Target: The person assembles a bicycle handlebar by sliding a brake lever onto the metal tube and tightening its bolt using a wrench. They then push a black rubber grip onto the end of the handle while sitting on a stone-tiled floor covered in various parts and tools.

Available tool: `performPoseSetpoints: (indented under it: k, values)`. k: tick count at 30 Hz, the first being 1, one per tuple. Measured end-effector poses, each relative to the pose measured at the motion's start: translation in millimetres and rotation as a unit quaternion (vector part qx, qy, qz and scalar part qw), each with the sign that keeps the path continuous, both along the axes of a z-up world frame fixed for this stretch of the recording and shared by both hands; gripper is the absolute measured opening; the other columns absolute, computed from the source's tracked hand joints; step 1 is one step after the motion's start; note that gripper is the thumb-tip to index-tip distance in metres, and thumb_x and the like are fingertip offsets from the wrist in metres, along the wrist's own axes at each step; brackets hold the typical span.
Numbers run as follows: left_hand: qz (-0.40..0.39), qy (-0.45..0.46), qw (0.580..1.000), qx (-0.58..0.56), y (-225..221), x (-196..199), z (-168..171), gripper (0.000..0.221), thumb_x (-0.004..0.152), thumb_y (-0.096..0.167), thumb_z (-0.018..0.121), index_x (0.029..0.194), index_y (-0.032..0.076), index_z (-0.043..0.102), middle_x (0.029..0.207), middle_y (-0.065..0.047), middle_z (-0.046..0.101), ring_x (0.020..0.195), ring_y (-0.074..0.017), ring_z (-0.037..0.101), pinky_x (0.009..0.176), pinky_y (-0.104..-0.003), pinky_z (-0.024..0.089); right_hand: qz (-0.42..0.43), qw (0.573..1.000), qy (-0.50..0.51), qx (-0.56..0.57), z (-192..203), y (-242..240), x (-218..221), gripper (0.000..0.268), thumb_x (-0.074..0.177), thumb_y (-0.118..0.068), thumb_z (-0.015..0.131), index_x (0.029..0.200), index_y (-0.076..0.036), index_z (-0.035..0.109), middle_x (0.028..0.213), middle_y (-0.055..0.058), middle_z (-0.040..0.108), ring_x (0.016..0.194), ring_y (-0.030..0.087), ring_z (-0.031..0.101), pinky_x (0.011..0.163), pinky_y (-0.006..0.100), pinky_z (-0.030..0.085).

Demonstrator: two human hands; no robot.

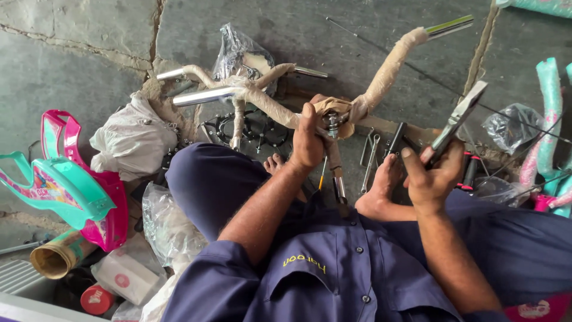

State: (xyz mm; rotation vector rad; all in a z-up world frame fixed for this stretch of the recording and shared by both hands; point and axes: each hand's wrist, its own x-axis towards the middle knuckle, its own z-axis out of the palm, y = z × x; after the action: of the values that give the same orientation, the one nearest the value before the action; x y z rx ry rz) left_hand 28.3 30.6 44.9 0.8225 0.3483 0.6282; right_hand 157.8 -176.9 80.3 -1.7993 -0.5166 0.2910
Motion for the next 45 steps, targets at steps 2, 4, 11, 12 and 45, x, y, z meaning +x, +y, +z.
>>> performPoseSetpoints:
  k: [2,4,11,12,45]
  values:
    - [-0.007,0.016,1.000,0.021,0,-1,2,0.075,0.107,0.068,0.034,0.126,0.001,0.061,0.112,-0.008,0.067,0.104,-0.0167,0.062,0.096,-0.033,0.048,0.037,0.997,-0.063,0.007,-11,-5,2,0.050,0.095,-0.009,0.084,0.131,0.004,0.052,0.102,0.004,0.055,0.081,0.009,0.053,0.076,0.025,0.048]
    - [-0.008,0.026,0.999,0.039,1,-2,5,0.077,0.106,0.069,0.033,0.126,0.001,0.061,0.110,-0.008,0.067,0.102,-0.0168,0.063,0.095,-0.033,0.049,0.031,0.998,-0.051,-0.013,-16,-8,2,0.055,0.090,-0.012,0.084,0.133,0.002,0.052,0.102,0.002,0.056,0.081,0.009,0.053,0.077,0.026,0.048]
    - [-0.010,0.029,0.999,0.043,2,-3,7,0.076,0.106,0.069,0.034,0.126,0.001,0.061,0.110,-0.009,0.068,0.102,-0.0175,0.063,0.094,-0.034,0.049,0.049,0.999,-0.015,0.014,-14,-2,-3,0.059,0.087,-0.012,0.086,0.134,0.001,0.053,0.086,-0.002,0.051,0.071,0.004,0.046,0.071,0.020,0.044]
    - [-0.010,0.032,0.998,0.044,1,-3,6,0.076,0.106,0.068,0.033,0.125,0.001,0.061,0.110,-0.009,0.068,0.102,-0.0174,0.064,0.094,-0.034,0.050,0.050,0.998,-0.027,0.000,-12,-2,-2,0.056,0.087,-0.011,0.086,0.132,0.001,0.054,0.085,-0.003,0.051,0.071,0.004,0.046,0.070,0.020,0.044]
    - [0.013,0.033,0.999,0.030,3,1,-11,0.058,0.109,0.055,0.042,0.119,0.002,0.062,0.105,-0.006,0.070,0.095,-0.0129,0.066,0.085,-0.029,0.053,-0.024,0.961,0.243,-0.126,-148,-21,-9,0.038,0.081,-0.013,0.085,0.104,-0.004,0.056,0.088,0.006,0.055,0.059,0.017,0.049,0.050,0.035,0.041]
